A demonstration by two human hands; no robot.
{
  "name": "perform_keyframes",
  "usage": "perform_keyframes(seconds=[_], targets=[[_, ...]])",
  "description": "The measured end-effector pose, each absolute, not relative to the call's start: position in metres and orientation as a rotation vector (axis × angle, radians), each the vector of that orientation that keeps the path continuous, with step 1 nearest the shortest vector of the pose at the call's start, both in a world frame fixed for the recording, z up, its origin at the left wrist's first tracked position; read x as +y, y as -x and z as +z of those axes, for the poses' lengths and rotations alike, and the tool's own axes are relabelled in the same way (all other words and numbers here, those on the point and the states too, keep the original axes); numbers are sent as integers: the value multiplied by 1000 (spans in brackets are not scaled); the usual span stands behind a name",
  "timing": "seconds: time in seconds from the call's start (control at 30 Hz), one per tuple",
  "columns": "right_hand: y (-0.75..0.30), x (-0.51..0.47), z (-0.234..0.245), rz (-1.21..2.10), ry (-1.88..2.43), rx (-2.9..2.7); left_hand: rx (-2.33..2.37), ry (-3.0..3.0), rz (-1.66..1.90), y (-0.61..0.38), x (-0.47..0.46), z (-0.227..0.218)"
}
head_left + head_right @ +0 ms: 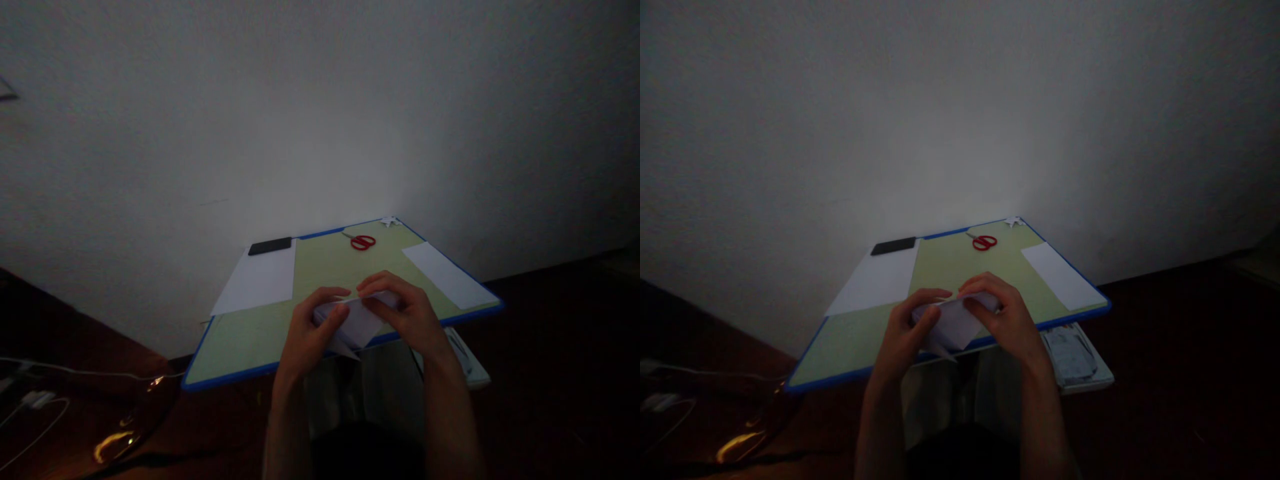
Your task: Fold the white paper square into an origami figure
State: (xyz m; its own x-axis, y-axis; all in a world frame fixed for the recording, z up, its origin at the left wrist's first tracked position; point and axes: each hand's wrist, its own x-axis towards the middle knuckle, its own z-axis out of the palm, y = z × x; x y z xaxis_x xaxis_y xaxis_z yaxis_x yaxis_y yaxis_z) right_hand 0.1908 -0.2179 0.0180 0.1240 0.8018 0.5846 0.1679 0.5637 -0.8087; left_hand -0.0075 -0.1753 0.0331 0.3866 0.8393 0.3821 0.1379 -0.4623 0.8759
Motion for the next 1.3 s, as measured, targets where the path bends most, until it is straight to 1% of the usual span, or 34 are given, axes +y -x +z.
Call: perform_keyframes(seconds=[0.2, 0.3, 0.43, 0.53, 0.63, 0.8, 0.87, 1.1, 1.3], targets=[[-192, -220, 16, 482, 951, -1428, 916, -1825, 1080, 10, -176, 33], [-188, -219, 16, 537, 944, -1299, 931, -1785, 1079, 9, -177, 34], [-182, -215, 15, 638, 859, -1051, 931, -1589, 1216, 3, -174, 29], [-179, -212, 14, 652, 830, -1019, 874, -1341, 1344, -4, -169, 23], [-175, -211, 15, 728, 893, -1014, 816, -1200, 1377, -8, -167, 20], [-166, -208, 18, 925, 947, -946, 743, -1410, 1190, -3, -170, 19], [-164, -208, 19, 929, 993, -922, 735, -1518, 1123, 1, -172, 20], [-163, -212, 21, 808, 1056, -968, 650, -1728, 1168, 3, -176, 22], [-167, -212, 17, 898, 1037, -1027, 850, -1775, 1207, 1, -175, 22]])
